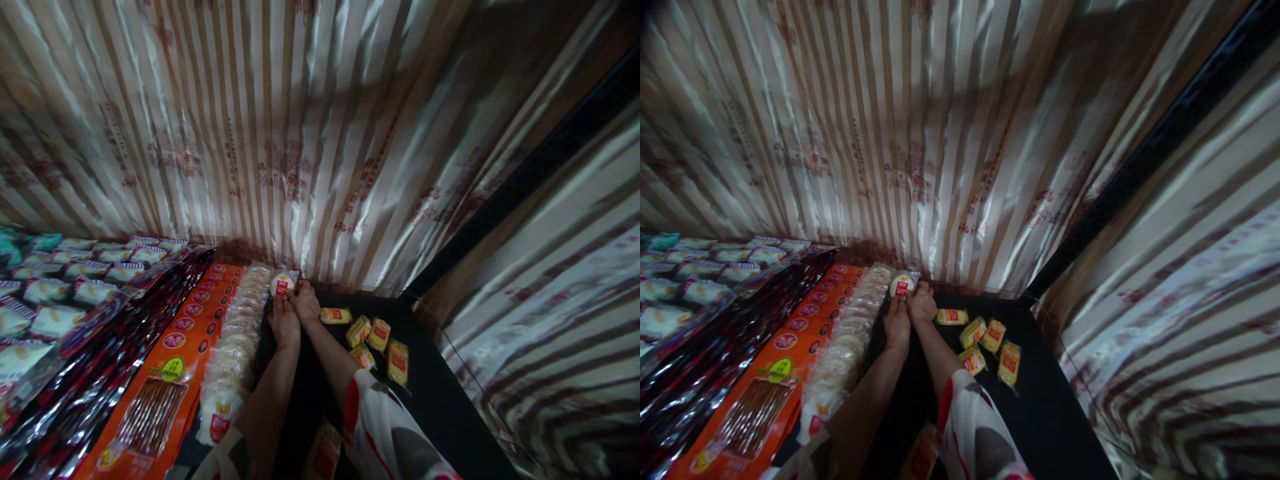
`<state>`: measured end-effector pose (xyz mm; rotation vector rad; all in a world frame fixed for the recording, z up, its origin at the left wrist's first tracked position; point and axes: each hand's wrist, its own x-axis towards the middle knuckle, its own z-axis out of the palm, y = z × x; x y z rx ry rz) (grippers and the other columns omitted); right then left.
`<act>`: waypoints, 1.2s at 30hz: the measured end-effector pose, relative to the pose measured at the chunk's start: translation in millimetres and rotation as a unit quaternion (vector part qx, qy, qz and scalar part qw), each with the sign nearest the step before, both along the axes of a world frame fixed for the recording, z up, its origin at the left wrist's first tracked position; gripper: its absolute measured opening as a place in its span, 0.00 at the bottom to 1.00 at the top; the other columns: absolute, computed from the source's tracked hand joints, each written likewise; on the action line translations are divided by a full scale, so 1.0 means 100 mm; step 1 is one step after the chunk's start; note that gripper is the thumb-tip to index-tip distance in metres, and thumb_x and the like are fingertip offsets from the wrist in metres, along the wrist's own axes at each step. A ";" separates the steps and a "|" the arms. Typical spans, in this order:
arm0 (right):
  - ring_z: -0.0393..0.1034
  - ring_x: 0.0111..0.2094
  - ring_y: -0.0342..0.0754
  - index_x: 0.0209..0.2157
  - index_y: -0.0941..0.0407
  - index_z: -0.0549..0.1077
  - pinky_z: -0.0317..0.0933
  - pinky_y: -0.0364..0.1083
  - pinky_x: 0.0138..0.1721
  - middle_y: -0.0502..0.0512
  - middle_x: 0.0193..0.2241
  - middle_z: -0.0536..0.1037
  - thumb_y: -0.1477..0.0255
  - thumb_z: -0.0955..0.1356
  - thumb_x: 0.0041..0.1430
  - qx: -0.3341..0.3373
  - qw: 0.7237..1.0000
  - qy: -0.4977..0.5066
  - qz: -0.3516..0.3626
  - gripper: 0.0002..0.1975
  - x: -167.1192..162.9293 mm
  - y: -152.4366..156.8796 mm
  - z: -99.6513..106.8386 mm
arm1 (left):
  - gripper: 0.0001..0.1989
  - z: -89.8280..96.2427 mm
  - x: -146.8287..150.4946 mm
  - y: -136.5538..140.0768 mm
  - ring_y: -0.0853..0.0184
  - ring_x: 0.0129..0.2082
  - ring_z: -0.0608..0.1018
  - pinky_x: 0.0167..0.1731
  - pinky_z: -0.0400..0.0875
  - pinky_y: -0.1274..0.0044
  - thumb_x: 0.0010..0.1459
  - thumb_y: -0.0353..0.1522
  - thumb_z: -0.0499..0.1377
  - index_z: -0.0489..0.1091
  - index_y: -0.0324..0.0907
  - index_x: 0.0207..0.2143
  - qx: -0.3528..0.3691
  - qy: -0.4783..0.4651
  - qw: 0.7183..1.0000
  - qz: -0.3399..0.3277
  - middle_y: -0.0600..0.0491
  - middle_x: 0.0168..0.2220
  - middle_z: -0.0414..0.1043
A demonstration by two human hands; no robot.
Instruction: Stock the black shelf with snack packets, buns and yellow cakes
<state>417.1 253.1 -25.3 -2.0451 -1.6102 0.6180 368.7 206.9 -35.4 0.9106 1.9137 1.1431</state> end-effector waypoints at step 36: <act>0.70 0.28 0.49 0.35 0.53 0.72 0.65 0.48 0.32 0.56 0.33 0.77 0.61 0.63 0.53 0.107 0.935 0.331 -0.077 0.14 1.18 -3.55 -0.39 | 0.21 0.09 0.41 -2.33 0.64 0.43 0.74 0.45 0.68 0.76 0.57 0.25 0.47 0.61 0.36 0.54 0.028 0.228 0.943 -0.242 0.41 0.48 0.63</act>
